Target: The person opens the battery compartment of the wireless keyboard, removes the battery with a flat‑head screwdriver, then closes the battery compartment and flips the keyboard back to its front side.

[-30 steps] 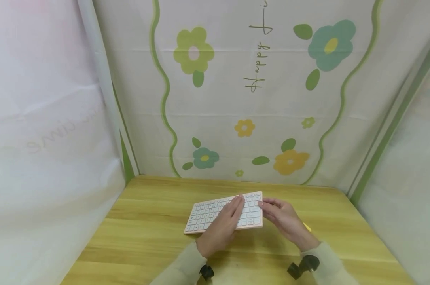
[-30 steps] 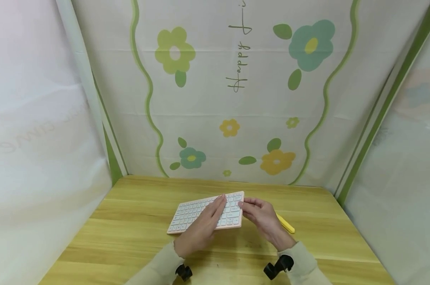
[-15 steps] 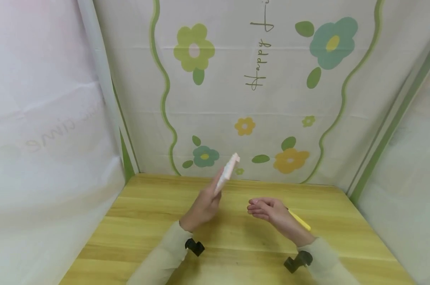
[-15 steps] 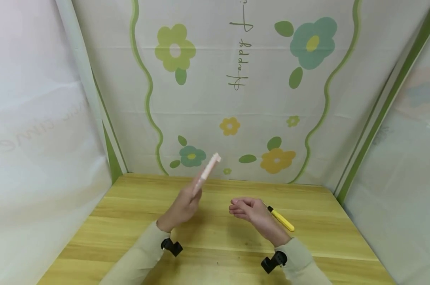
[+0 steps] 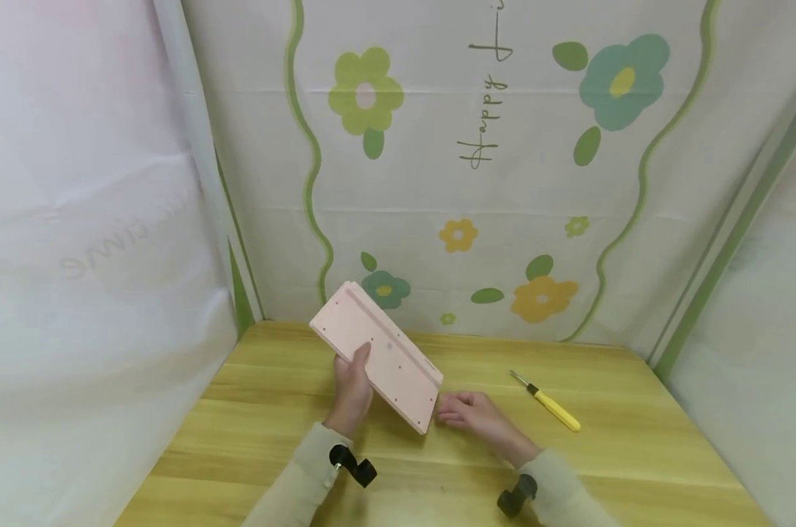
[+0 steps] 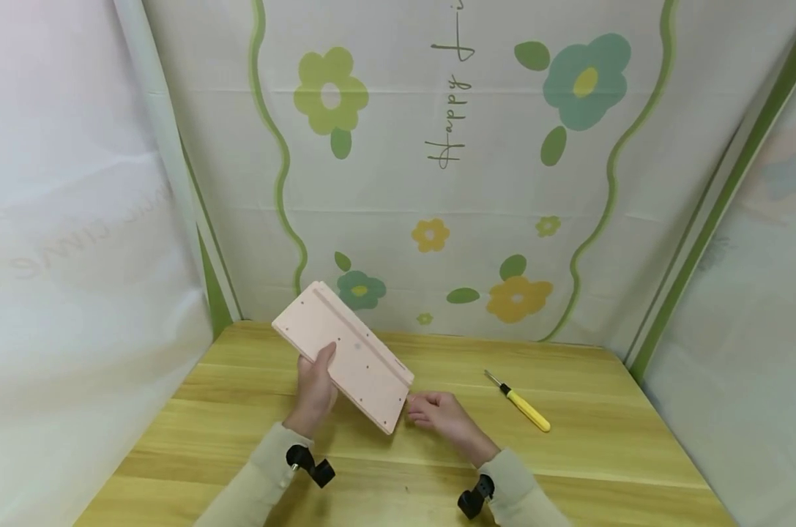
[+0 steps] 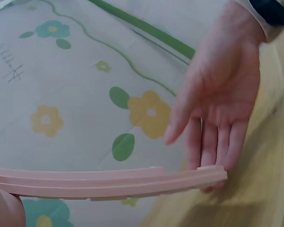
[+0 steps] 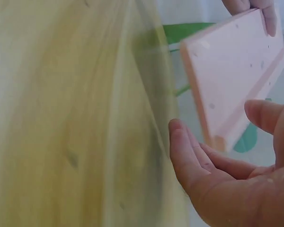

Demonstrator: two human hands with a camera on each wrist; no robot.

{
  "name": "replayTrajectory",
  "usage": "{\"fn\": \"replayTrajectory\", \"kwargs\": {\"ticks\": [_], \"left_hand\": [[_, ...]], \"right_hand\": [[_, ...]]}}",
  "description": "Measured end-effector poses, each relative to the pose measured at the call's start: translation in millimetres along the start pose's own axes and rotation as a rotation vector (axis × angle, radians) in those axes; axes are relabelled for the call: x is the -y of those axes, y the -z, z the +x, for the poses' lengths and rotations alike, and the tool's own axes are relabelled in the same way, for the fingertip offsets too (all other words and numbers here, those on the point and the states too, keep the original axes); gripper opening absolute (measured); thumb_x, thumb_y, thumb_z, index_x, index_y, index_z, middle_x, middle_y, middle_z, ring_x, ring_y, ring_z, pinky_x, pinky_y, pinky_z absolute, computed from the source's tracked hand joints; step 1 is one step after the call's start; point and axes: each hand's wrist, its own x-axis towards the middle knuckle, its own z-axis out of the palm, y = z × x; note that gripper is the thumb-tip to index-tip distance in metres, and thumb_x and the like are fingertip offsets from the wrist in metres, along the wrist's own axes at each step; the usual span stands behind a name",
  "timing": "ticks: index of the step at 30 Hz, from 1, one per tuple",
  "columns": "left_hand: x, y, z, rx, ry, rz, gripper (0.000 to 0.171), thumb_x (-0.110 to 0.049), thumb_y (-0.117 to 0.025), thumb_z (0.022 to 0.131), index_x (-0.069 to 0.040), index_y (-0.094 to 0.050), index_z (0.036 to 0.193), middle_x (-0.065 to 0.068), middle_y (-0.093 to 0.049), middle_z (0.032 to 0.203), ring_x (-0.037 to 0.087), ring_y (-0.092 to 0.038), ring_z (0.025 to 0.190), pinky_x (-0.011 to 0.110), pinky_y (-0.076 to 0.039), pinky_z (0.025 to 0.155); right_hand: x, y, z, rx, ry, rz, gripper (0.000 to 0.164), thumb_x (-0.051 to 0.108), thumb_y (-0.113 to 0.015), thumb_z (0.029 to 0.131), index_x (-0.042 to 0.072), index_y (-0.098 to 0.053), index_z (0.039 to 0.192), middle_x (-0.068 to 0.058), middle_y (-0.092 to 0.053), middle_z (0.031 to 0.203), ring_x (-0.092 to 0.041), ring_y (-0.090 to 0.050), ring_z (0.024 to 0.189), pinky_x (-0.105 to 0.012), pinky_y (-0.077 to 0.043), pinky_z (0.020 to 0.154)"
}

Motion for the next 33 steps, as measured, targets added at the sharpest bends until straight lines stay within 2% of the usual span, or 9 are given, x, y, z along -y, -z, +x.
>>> {"fn": "replayTrajectory", "kwargs": {"ticks": [4,9,14,17,20,25,29,30,33], "left_hand": [[9.3,0.0,0.1,-0.056,-0.011,-0.172,0.054,-0.009,-0.043,0.109,-0.004,-0.03,0.161,0.02,-0.046,0.157,0.028,-0.056,0.142,0.03,-0.055,0.111],[14.7,4.0,1.5,-0.041,0.015,-0.173,0.057,-0.006,-0.045,0.108,-0.004,-0.027,0.163,0.021,-0.041,0.163,0.033,-0.046,0.151,0.027,-0.053,0.112],[1.3,15.7,5.6,0.093,0.037,-0.117,0.059,0.0,-0.049,0.107,0.0,-0.026,0.16,0.018,-0.046,0.156,0.02,-0.058,0.138,0.022,-0.056,0.106],[-14.8,27.5,10.4,0.153,0.053,-0.081,0.053,0.0,-0.052,0.106,0.006,-0.034,0.156,0.011,-0.06,0.136,0.012,-0.068,0.117,0.023,-0.061,0.096],[-27.9,45.2,18.6,0.183,0.115,0.043,0.049,-0.004,-0.058,0.106,0.01,-0.043,0.151,0.003,-0.067,0.116,0.009,-0.071,0.1,0.021,-0.062,0.087],[-30.8,74.1,28.3,0.26,0.23,0.435,0.044,-0.016,-0.072,0.102,0.008,-0.061,0.138,0.004,-0.07,0.108,0.011,-0.068,0.092,0.021,-0.06,0.079],[-17.4,87.7,24.7,0.35,0.263,0.643,0.038,-0.022,-0.077,0.098,0.004,-0.069,0.123,0.009,-0.071,0.105,0.015,-0.067,0.09,0.031,-0.062,0.082],[-13.4,89.9,23.2,0.365,0.269,0.676,0.035,-0.023,-0.079,0.097,0.004,-0.071,0.119,0.009,-0.071,0.103,0.016,-0.067,0.089,0.032,-0.063,0.081],[-2.9,95.0,18.3,0.412,0.271,0.742,0.028,-0.022,-0.079,0.096,0.003,-0.074,0.109,0.009,-0.071,0.095,0.016,-0.067,0.084,0.03,-0.063,0.077]], "right_hand": [[-6,-11,7,-0.024,0.004,0.111,0.058,0.026,-0.058,0.11,-0.022,-0.049,0.141,-0.033,-0.067,0.133,-0.034,-0.071,0.123,-0.041,-0.059,0.107],[-14,-13,11,-0.094,-0.022,0.239,0.052,0.022,-0.059,0.109,-0.021,-0.051,0.137,-0.023,-0.068,0.128,-0.022,-0.072,0.113,-0.036,-0.06,0.105],[-16,8,9,-0.216,-0.035,0.345,0.053,0.018,-0.063,0.106,-0.019,-0.048,0.143,-0.013,-0.073,0.121,-0.016,-0.072,0.106,-0.032,-0.061,0.101],[-5,28,6,-0.298,-0.023,0.355,0.045,0.014,-0.063,0.105,-0.015,-0.055,0.138,-0.004,-0.077,0.109,-0.012,-0.073,0.099,-0.028,-0.062,0.094],[10,51,1,-0.312,-0.006,0.351,0.029,0.011,-0.061,0.107,-0.009,-0.064,0.127,0.004,-0.077,0.097,-0.008,-0.073,0.092,-0.024,-0.063,0.088],[19,85,-9,-0.228,-0.01,0.256,0.022,0.012,-0.058,0.109,-0.004,-0.065,0.122,0.008,-0.075,0.097,-0.004,-0.072,0.092,-0.021,-0.062,0.088],[12,95,-12,-0.247,-0.051,0.023,0.027,0.016,-0.061,0.107,-0.009,-0.067,0.117,-0.008,-0.075,0.112,-0.021,-0.072,0.109,-0.026,-0.061,0.089],[10,95,-12,-0.263,-0.065,-0.04,0.028,0.017,-0.063,0.106,-0.009,-0.069,0.115,-0.015,-0.074,0.121,-0.028,-0.071,0.118,-0.027,-0.061,0.088],[0,91,-10,-0.324,-0.102,-0.182,0.028,0.017,-0.066,0.103,-0.01,-0.072,0.11,-0.025,-0.071,0.127,-0.039,-0.066,0.122,-0.028,-0.059,0.084]]}}
